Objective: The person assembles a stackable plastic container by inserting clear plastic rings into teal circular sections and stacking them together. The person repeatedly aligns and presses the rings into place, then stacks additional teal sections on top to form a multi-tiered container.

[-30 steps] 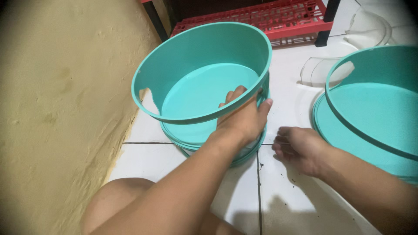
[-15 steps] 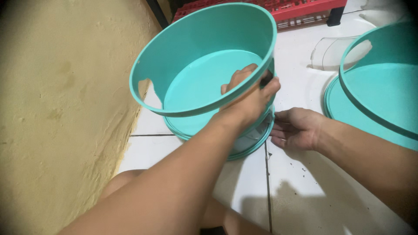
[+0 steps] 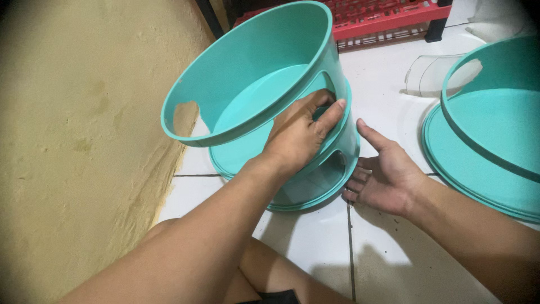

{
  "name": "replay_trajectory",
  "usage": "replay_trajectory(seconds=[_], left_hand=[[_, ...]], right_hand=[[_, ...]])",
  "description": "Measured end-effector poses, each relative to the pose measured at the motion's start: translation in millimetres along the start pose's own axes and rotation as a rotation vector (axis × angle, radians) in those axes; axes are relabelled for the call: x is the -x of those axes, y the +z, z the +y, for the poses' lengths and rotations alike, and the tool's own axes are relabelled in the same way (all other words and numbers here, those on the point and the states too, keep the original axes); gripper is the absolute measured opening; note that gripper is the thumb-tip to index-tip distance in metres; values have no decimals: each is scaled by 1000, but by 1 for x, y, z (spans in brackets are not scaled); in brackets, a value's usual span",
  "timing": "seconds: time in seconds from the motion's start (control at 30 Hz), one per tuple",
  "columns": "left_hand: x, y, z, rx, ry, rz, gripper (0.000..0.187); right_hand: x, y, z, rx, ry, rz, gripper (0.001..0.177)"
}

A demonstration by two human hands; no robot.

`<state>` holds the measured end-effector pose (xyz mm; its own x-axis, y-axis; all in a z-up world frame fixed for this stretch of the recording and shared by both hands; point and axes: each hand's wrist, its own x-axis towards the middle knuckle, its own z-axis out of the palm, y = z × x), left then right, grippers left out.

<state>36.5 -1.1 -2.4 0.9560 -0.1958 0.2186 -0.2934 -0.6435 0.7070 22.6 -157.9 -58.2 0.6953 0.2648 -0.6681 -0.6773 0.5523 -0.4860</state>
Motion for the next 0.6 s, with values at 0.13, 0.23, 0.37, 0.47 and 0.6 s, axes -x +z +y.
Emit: replay_trajectory(seconds=[0.13, 0.23, 0.37, 0.47, 0.6], left_hand=[[1, -5, 1, -42, 60, -20, 42], [-1, -7, 3, -82, 68, -47, 42], [-4, -7, 6, -123, 58, -44, 44], [-6, -10, 7, -121, 52, -63, 44], [-5, -12, 8, -123, 73, -65, 43]], right_hand=[[1, 2, 3, -22, -32, -59, 103], [2, 3, 0, 33, -77, -78, 97], [3, 5, -3, 111, -135, -102, 89], [1, 5, -5, 106, -130, -73, 85], [-4, 3, -8, 151, -167, -84, 96]])
